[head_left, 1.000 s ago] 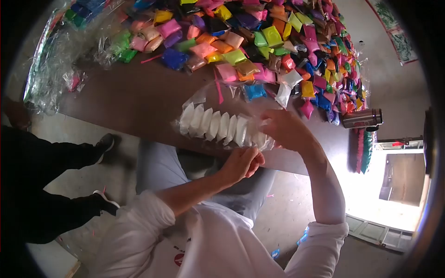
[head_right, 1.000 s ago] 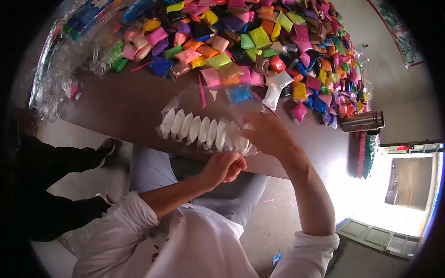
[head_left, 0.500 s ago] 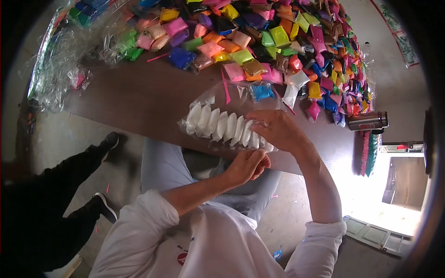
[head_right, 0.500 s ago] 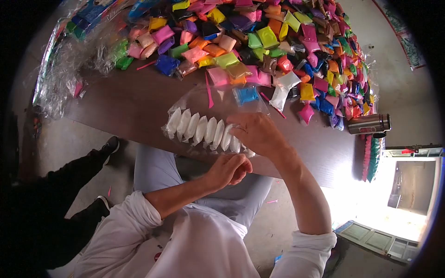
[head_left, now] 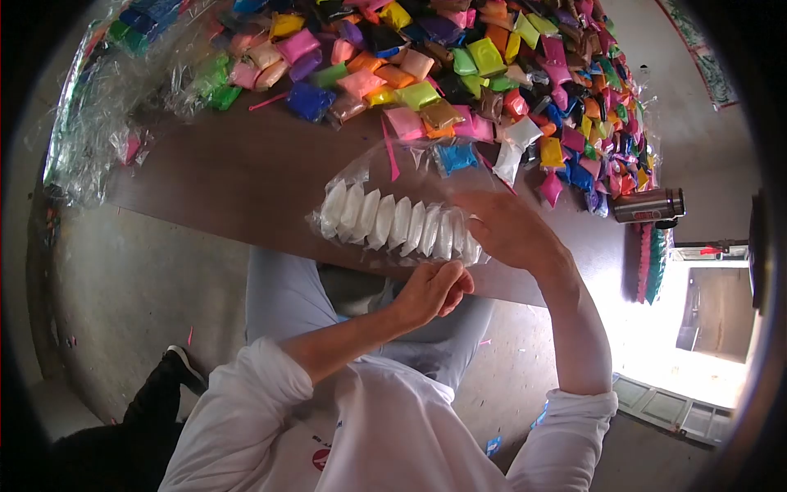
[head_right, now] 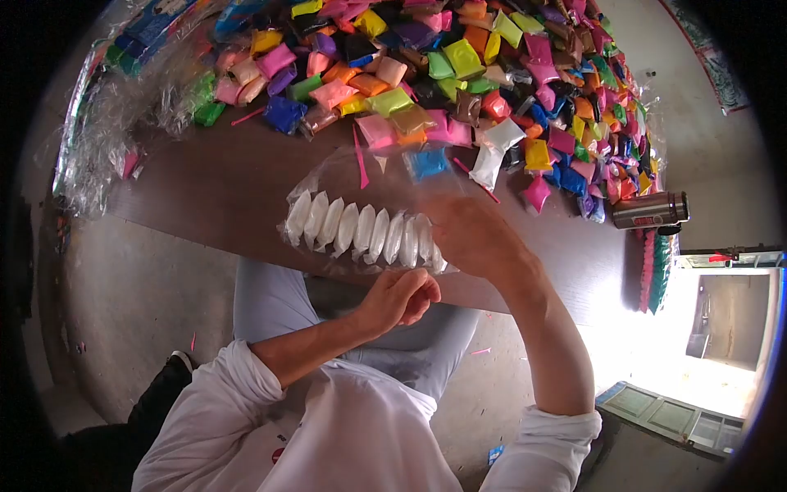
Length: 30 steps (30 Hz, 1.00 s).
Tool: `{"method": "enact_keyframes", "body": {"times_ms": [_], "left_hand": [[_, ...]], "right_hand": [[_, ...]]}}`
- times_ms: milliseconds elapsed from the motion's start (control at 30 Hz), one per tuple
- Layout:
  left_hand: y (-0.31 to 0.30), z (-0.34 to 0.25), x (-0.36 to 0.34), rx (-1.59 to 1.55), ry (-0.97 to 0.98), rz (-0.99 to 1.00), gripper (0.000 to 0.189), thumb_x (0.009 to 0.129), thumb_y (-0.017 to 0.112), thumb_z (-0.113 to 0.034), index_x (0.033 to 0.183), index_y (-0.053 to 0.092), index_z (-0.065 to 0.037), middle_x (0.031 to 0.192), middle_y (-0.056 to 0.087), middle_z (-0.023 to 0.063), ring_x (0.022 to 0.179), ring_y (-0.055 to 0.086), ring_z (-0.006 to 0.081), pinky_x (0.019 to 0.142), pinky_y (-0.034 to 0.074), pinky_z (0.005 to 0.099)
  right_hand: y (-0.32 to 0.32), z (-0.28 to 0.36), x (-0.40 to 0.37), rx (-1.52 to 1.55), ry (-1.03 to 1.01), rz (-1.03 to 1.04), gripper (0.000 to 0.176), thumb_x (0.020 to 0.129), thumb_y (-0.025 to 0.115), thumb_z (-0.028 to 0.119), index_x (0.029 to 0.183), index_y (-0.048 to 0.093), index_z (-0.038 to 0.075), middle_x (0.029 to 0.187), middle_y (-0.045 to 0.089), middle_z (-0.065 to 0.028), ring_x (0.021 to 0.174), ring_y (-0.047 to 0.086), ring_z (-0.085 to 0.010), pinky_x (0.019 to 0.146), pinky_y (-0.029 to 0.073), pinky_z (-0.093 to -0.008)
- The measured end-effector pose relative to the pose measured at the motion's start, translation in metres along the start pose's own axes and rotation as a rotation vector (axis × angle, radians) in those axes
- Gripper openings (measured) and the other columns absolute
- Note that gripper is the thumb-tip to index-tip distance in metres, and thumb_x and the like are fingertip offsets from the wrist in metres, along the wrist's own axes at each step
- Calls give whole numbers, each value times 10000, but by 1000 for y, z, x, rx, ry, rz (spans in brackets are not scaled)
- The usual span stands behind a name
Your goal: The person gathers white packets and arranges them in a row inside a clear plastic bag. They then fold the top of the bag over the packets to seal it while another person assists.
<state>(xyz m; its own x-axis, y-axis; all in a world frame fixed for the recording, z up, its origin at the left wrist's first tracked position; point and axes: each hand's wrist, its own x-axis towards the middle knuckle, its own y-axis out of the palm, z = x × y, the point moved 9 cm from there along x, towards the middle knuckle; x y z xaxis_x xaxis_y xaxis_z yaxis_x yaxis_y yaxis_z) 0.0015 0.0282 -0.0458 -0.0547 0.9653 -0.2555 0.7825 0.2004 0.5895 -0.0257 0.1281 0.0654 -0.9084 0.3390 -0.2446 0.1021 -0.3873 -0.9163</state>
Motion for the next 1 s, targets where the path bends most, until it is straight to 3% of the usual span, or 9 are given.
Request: {"method": "enact_keyframes", "body": {"times_ms": [333,400,533,633,700,733,800,900,1000], "left_hand": [[1,1,0,-20,-5,4,476,1008,391,-372,791,602,-5,580,513,16,426,429,69,389,314,221],[-1,3,1,-64,-32,-5,469,1006,399,-367,791,603,-5,582,516,19,423,427,71,389,315,220],[1,0,-2,-41,-43,0,445,991,395,-339,773,589,-3,562,504,27,427,431,87,404,323,241],[0,2,0,-65,-68,10,446,995,401,-354,807,603,-4,588,513,23,446,435,77,394,318,225],[-1,1,-3,-33,-116,-6,435,989,394,-346,814,604,-7,591,512,25,460,440,81,404,327,230],[0,-4,-4,6,-123,-12,431,985,388,-339,813,607,-10,592,514,27,463,440,83,411,330,235],[0,-2,-3,11,-121,-11,434,985,388,-341,813,608,-9,595,518,30,466,441,85,412,330,239],[-3,3,-2,-17,-132,-17,443,992,396,-352,815,606,-3,591,515,31,455,434,86,406,328,240],[-2,6,-3,-61,-162,-41,449,999,405,-359,817,604,1,587,511,27,443,425,84,400,325,238]], "right_hand": [[5,-6,2,141,-54,102,219,846,539,110,1019,656,43,944,659,-191,920,615,-375,806,487,-454],[4,-13,4,96,67,149,279,873,523,72,1114,643,-3,965,690,-166,795,686,-255,748,533,-354],[-7,-13,-5,226,169,137,277,893,489,61,1116,633,-16,895,690,-145,667,672,-210,654,536,-340],[-30,-8,-12,248,-45,-22,271,891,478,53,1099,643,-3,855,693,-111,604,644,-156,564,518,-317],[-74,-47,-33,595,324,-322,237,883,497,61,1058,644,-4,826,678,-100,630,642,-176,571,505,-326],[-77,-59,-35,595,328,-335,237,883,497,61,1058,644,-4,826,678,-100,630,642,-176,571,505,-326],[-102,-108,-58,558,451,-714,230,871,509,58,1033,656,-11,816,675,-58,561,598,-90,497,466,-257],[-75,-153,-58,571,571,-648,215,869,524,59,1018,664,-7,814,682,-75,546,598,-107,502,468,-248],[-33,-180,-44,640,614,-587,251,851,609,193,1008,665,5,785,675,-70,552,606,-116,515,473,-264]]}}
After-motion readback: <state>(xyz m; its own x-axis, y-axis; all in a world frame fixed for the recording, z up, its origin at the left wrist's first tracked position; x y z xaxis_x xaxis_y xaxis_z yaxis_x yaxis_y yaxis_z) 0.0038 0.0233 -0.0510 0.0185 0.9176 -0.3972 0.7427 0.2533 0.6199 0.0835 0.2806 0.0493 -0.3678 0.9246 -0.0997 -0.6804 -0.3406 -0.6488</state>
